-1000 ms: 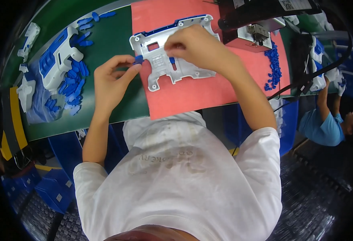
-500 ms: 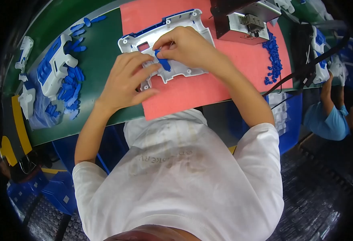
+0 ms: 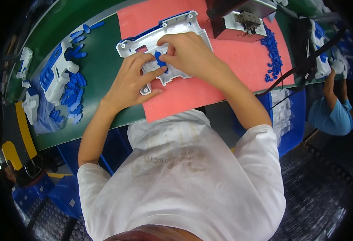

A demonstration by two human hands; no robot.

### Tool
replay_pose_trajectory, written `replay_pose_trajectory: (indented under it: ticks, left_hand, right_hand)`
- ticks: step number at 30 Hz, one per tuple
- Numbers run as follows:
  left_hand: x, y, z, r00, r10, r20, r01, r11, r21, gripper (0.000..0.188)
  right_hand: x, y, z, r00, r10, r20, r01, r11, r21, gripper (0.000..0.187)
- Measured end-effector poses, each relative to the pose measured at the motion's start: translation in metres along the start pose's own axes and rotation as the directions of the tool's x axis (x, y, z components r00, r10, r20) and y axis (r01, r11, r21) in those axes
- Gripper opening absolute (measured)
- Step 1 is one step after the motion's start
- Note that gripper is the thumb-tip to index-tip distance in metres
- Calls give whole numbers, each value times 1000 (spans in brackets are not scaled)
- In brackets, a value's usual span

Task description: Assembling internal plastic components into a toy gun shell and fastening them with an electric screwdriver on a factory line.

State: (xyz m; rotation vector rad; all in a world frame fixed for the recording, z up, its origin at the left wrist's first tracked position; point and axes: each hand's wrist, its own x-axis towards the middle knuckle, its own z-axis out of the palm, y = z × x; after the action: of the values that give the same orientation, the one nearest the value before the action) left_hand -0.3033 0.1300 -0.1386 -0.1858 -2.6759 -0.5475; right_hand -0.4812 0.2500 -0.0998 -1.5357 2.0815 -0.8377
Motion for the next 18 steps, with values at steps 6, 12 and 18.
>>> replay_pose_trajectory:
  ticks: [6,12,18]
  left_hand:
    - [-2,-6,4,999,39,-38,-40,999,-14,47]
    - [3,-4,5,997,51,-51,-51,999,-4,45]
    - [2,-10,2,999,38,-23,-38,999,-12,40]
  right_hand:
    - [-19,8,3,928,-88,-362,153,976,153,18]
    - [-17,1,-49,176,-196,-965,552,831,-68,34]
    - [28,33,-69,565,-136,-814,313,948,59,35]
